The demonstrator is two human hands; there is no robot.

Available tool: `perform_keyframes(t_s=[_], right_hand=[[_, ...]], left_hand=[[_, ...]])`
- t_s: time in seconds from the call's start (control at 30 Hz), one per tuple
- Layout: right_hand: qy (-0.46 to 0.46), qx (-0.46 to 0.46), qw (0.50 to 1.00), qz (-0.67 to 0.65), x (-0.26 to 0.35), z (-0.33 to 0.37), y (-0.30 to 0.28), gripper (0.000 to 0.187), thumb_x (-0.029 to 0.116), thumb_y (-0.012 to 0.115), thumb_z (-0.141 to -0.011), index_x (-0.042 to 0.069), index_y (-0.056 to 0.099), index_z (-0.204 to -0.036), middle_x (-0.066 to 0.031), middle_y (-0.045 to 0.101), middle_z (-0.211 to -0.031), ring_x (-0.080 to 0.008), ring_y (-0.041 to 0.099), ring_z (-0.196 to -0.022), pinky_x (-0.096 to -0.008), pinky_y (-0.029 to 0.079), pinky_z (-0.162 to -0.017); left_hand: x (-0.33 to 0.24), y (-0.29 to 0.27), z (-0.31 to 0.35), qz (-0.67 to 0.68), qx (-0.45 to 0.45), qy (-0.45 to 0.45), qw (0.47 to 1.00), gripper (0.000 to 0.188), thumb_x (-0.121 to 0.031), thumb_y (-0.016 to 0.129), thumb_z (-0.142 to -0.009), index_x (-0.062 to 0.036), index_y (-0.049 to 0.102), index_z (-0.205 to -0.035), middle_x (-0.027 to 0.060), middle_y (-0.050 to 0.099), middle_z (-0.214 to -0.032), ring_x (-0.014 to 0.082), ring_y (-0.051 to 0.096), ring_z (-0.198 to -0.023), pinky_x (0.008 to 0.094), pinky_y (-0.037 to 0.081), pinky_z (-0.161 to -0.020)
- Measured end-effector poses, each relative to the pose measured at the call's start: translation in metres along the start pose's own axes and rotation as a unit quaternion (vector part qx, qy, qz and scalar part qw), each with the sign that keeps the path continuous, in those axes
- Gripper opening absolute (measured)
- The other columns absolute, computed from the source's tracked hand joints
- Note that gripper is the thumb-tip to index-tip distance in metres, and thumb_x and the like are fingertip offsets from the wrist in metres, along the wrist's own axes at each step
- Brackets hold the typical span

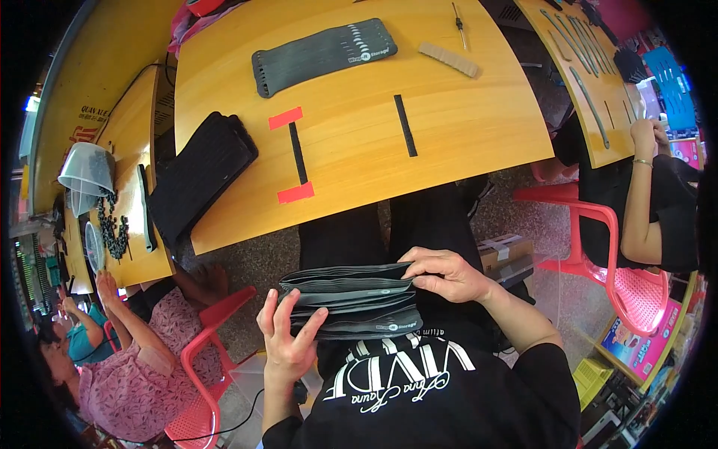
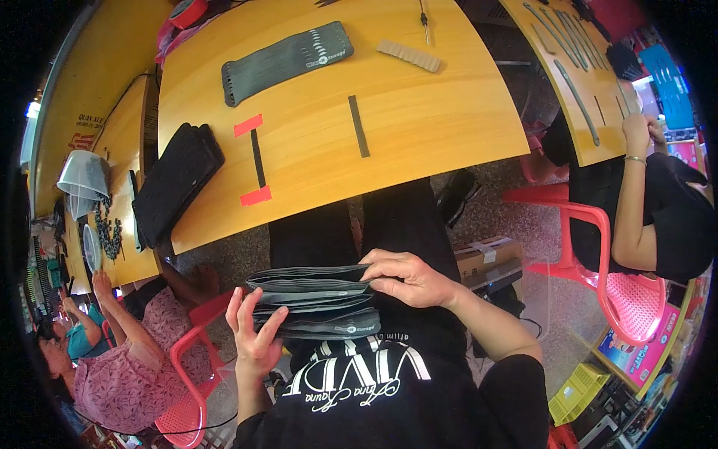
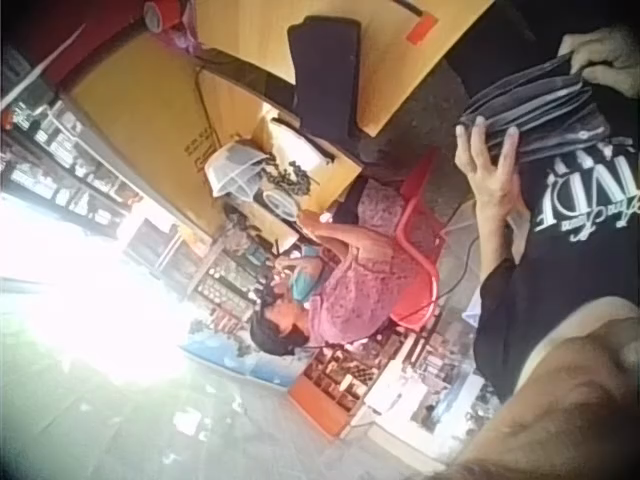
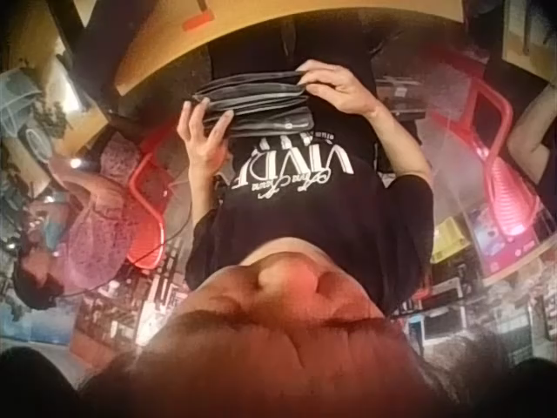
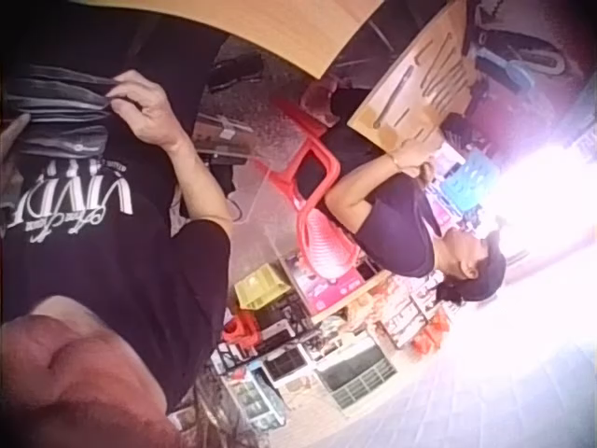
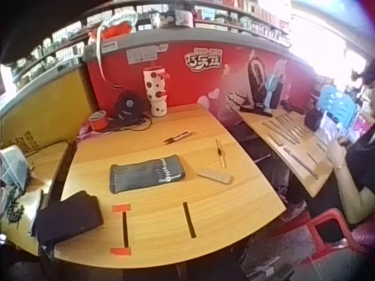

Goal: Inspecting, counting, and organizing a stack of folded black textile items on a workbench.

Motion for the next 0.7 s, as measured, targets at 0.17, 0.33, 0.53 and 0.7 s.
perform_keyframes(t_s=[0.17, 0.33, 0.53, 0.7], right_hand=[[-0.038, -0.027, 0.995, 0.088, 0.006, 0.002, 0.004, 0.013, -0.002, 0.061, -0.089, -0.004, 0.062, -0.102, -0.0163, 0.061, -0.106, -0.0285, 0.062, -0.092, -0.0342, 0.050, -0.080], [-0.118, -0.061, 0.970, 0.204, 0.015, 0.005, 0.008, 0.020, -0.002, 0.064, -0.086, -0.004, 0.060, -0.106, -0.0204, 0.061, -0.108, -0.0354, 0.064, -0.090, -0.0382, 0.053, -0.075], [-0.149, -0.074, 0.951, 0.259, 0.016, 0.009, 0.008, 0.024, -0.002, 0.066, -0.084, -0.005, 0.059, -0.107, -0.0230, 0.061, -0.110, -0.0377, 0.065, -0.090, -0.0386, 0.055, -0.074], [-0.138, -0.067, 0.959, 0.238, 0.010, 0.011, 0.007, 0.021, -0.003, 0.065, -0.084, -0.005, 0.059, -0.104, -0.0229, 0.062, -0.108, -0.0368, 0.065, -0.089, -0.0380, 0.055, -0.073]], left_hand=[[-0.028, -0.014, -0.018, -0.046, 0.083, -0.052, 0.994, 0.055, -0.004, 0.070, -0.060, -0.0112, 0.066, -0.115, 0.0189, 0.046, -0.139, 0.0433, 0.032, -0.136, 0.0524, 0.029, -0.104], [-0.043, -0.002, -0.027, -0.072, 0.098, -0.026, 0.992, 0.042, -0.013, 0.066, -0.070, -0.0026, 0.064, -0.110, 0.0209, 0.043, -0.142, 0.0425, 0.030, -0.137, 0.0535, 0.027, -0.106], [-0.048, 0.009, -0.033, -0.058, 0.087, 0.025, 0.994, 0.031, -0.012, 0.061, -0.078, -0.0055, 0.067, -0.109, 0.0197, 0.046, -0.139, 0.0408, 0.032, -0.137, 0.0516, 0.029, -0.105], [-0.046, 0.015, -0.033, -0.025, 0.072, 0.042, 0.996, 0.040, -0.010, 0.072, -0.062, -0.0070, 0.066, -0.102, 0.0158, 0.047, -0.137, 0.0389, 0.033, -0.136, 0.0504, 0.031, -0.103]])
Point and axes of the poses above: each hand's wrist, its own z-axis away from the middle knuckle, its own y-axis out of the palm, x = y × z, the point moved 6 cm from there along -z, towards the middle knuckle
